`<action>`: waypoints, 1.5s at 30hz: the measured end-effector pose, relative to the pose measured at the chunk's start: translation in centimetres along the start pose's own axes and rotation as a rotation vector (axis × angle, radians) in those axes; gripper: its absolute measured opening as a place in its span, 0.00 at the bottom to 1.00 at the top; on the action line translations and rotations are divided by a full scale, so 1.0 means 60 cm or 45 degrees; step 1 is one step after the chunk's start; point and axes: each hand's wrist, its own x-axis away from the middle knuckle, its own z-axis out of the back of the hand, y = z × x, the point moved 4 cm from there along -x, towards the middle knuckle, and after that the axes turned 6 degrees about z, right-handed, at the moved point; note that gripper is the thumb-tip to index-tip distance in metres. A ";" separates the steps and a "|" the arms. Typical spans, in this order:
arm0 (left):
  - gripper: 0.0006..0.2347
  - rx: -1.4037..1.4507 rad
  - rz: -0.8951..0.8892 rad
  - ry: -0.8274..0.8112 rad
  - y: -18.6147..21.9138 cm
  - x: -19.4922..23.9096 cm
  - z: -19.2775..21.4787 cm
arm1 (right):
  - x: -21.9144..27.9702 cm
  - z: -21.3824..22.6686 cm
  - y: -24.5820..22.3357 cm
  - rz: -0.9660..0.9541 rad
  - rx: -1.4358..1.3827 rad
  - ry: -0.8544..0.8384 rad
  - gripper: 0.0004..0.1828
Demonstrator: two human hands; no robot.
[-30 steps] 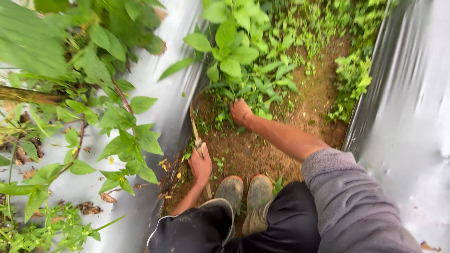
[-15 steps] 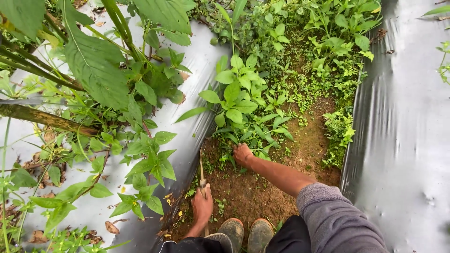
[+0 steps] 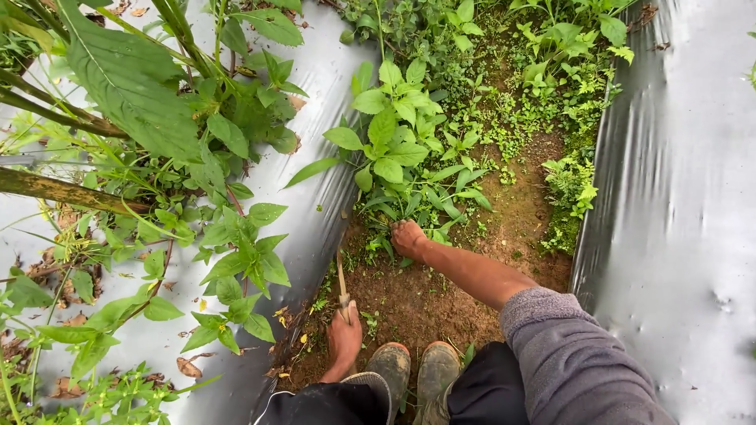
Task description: The person is weeding between rows of plants in a field using a hand sickle and manual pulling.
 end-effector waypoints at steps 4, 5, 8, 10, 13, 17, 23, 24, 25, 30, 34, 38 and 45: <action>0.14 -0.163 0.053 -0.056 -0.026 0.001 -0.006 | -0.002 -0.007 0.004 -0.008 -0.003 0.029 0.26; 0.14 -0.146 -0.010 -0.003 -0.022 0.003 -0.004 | -0.004 -0.013 0.000 0.006 0.024 0.032 0.24; 0.13 0.063 -0.122 0.129 0.058 0.017 0.031 | -0.160 -0.163 -0.027 -0.230 -0.158 0.405 0.27; 0.16 0.044 -0.139 0.105 0.053 0.005 0.018 | -0.174 -0.182 -0.024 -0.229 -0.145 0.402 0.27; 0.18 0.001 -0.138 0.046 0.025 0.011 0.007 | -0.176 -0.191 -0.021 -0.199 -0.131 0.401 0.27; 0.20 -0.072 -0.152 0.024 0.019 0.023 0.021 | -0.158 -0.175 -0.028 -0.236 -0.159 0.443 0.27; 0.09 0.035 -0.189 0.068 0.064 0.003 0.010 | -0.173 -0.165 -0.026 -0.191 -0.146 0.388 0.28; 0.09 0.034 -0.185 0.068 0.058 0.007 0.011 | -0.164 -0.158 -0.025 -0.188 -0.146 0.386 0.28; 0.10 -0.002 -0.164 0.000 0.051 0.010 0.007 | -0.154 -0.152 -0.023 -0.199 -0.147 0.385 0.28; 0.15 -0.090 -0.142 -0.059 0.028 0.028 0.013 | -0.151 -0.171 -0.024 -0.171 -0.154 0.361 0.28; 0.13 -0.090 -0.236 0.102 0.034 0.018 0.025 | -0.141 -0.155 -0.025 -0.144 -0.160 0.254 0.29; 0.12 -0.101 -0.162 0.021 0.003 0.044 0.020 | -0.151 -0.168 -0.018 -0.130 -0.185 0.243 0.29; 0.16 -0.096 -0.231 0.194 -0.011 0.031 0.022 | -0.138 -0.152 -0.020 -0.151 -0.173 0.247 0.28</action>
